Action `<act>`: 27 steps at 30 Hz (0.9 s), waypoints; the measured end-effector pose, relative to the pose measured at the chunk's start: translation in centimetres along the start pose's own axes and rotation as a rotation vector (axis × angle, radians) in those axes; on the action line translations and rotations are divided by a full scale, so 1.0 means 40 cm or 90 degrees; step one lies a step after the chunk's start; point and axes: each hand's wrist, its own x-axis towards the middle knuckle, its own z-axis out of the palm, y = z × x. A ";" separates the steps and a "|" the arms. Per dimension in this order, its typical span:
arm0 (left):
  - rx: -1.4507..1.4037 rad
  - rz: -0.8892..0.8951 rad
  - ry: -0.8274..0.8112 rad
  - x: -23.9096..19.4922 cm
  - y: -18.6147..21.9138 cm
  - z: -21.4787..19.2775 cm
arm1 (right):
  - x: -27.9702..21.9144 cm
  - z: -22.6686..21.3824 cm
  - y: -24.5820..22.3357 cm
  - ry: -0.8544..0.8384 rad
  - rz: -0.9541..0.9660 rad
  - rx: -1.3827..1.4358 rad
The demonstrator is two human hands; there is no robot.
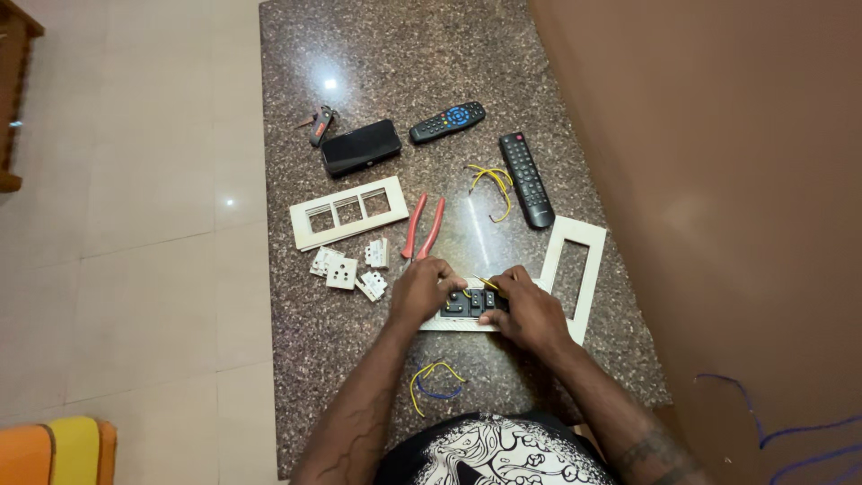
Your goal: The person assembles an electrical switchboard by inserting switches and sockets into a plastic frame and tightening them using a screwdriver.
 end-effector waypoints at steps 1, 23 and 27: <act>0.046 -0.007 0.057 -0.006 0.016 0.006 | 0.001 0.000 0.000 -0.001 0.001 -0.003; 0.071 -0.143 0.169 -0.060 0.051 0.039 | 0.012 0.002 0.025 0.020 -0.065 0.015; 0.014 -0.138 0.146 -0.049 0.057 0.023 | 0.008 0.001 0.017 0.034 -0.056 0.004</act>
